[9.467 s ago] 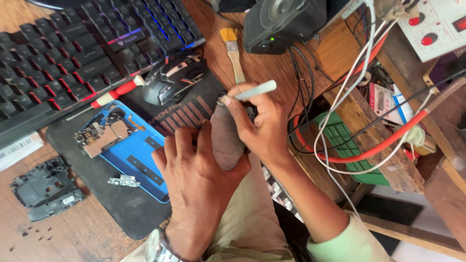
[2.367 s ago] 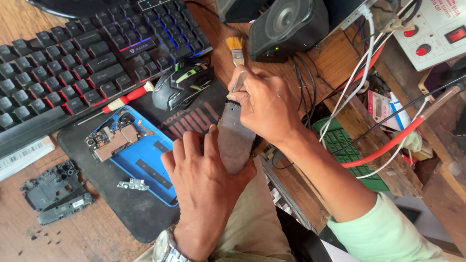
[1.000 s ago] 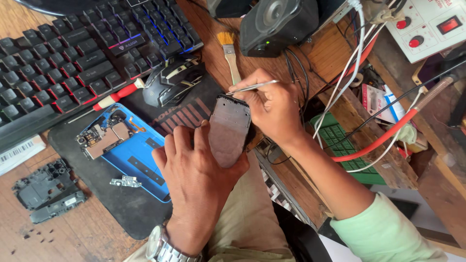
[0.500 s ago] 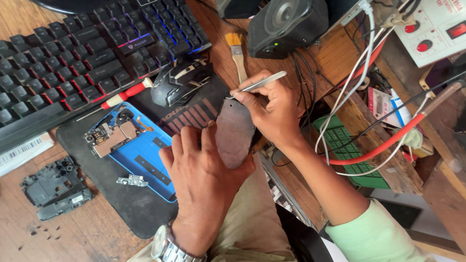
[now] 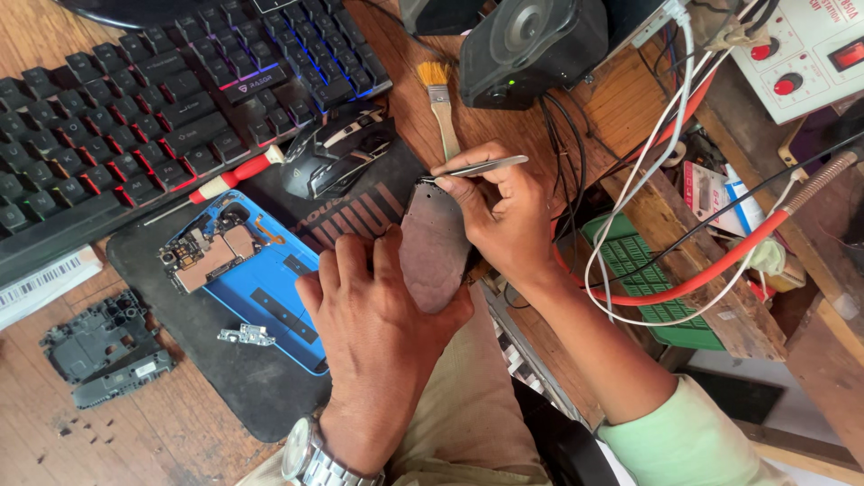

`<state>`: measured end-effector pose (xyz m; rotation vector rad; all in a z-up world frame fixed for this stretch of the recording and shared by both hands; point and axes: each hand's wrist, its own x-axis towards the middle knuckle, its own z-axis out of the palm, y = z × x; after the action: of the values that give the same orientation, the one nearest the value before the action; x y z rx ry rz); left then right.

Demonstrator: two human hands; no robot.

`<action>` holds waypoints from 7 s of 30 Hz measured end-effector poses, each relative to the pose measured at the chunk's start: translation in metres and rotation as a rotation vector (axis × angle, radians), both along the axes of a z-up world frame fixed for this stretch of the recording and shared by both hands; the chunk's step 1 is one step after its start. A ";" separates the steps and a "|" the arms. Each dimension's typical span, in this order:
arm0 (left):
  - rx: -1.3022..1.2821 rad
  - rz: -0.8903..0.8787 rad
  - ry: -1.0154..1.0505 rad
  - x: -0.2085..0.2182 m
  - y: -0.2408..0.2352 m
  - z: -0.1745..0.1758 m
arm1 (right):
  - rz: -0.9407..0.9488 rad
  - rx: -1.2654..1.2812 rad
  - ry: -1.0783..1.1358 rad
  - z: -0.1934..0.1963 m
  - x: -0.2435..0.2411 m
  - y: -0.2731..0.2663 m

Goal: The person cleans the back of a disassembled smartphone using a brush and a liquid from a bottle. They also use a metal tool to scrape residue from the device's surface.

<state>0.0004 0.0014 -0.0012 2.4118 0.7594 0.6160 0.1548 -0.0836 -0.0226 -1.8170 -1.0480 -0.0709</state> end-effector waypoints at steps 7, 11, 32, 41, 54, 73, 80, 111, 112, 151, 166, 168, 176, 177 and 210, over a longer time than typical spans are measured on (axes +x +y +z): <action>0.007 -0.001 -0.004 0.000 -0.001 -0.002 | -0.023 -0.024 -0.052 0.004 -0.004 0.000; 0.026 0.003 -0.018 0.000 -0.001 -0.002 | -0.011 -0.017 -0.047 0.004 -0.005 0.000; 0.024 -0.006 -0.030 -0.001 0.000 -0.001 | 0.047 0.054 0.215 -0.007 0.005 0.003; 0.018 0.004 -0.031 0.000 -0.001 -0.001 | 0.026 0.083 0.238 -0.013 0.004 -0.009; 0.015 0.010 -0.026 0.000 -0.002 0.000 | -0.043 0.102 0.202 0.006 -0.007 -0.020; -0.026 0.008 0.015 -0.001 -0.001 0.001 | -0.009 -0.055 -0.061 0.003 0.000 -0.005; -0.018 0.006 0.003 -0.001 0.000 0.001 | 0.039 0.240 0.311 -0.005 0.011 -0.011; -1.397 -0.350 -0.357 -0.026 -0.013 0.020 | 0.030 0.280 0.136 0.048 -0.090 -0.073; -1.441 -0.356 -0.350 -0.027 -0.012 0.021 | 0.036 0.281 0.113 0.050 -0.092 -0.073; 0.145 0.107 0.005 -0.159 0.062 -0.007 | 0.097 0.213 0.211 0.047 -0.114 -0.076; -0.088 0.016 -0.212 -0.102 0.029 0.020 | -0.186 0.239 0.325 0.036 -0.071 -0.102; -0.072 -0.040 -0.199 -0.081 0.015 0.021 | -0.187 0.202 0.313 0.034 -0.063 -0.099; -0.008 -0.099 -0.050 -0.029 -0.004 0.025 | -0.235 -0.026 0.095 0.025 -0.018 -0.069; -0.016 -0.091 -0.019 -0.026 -0.004 0.024 | -0.242 -0.026 0.115 0.024 -0.014 -0.066; -0.868 0.006 0.052 -0.007 -0.024 -0.001 | -0.099 -0.055 0.265 0.018 -0.038 -0.019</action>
<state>-0.0068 -0.0229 -0.0021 1.6235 0.8321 0.1546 0.1170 -0.1027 -0.0048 -1.8682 -0.7805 0.1371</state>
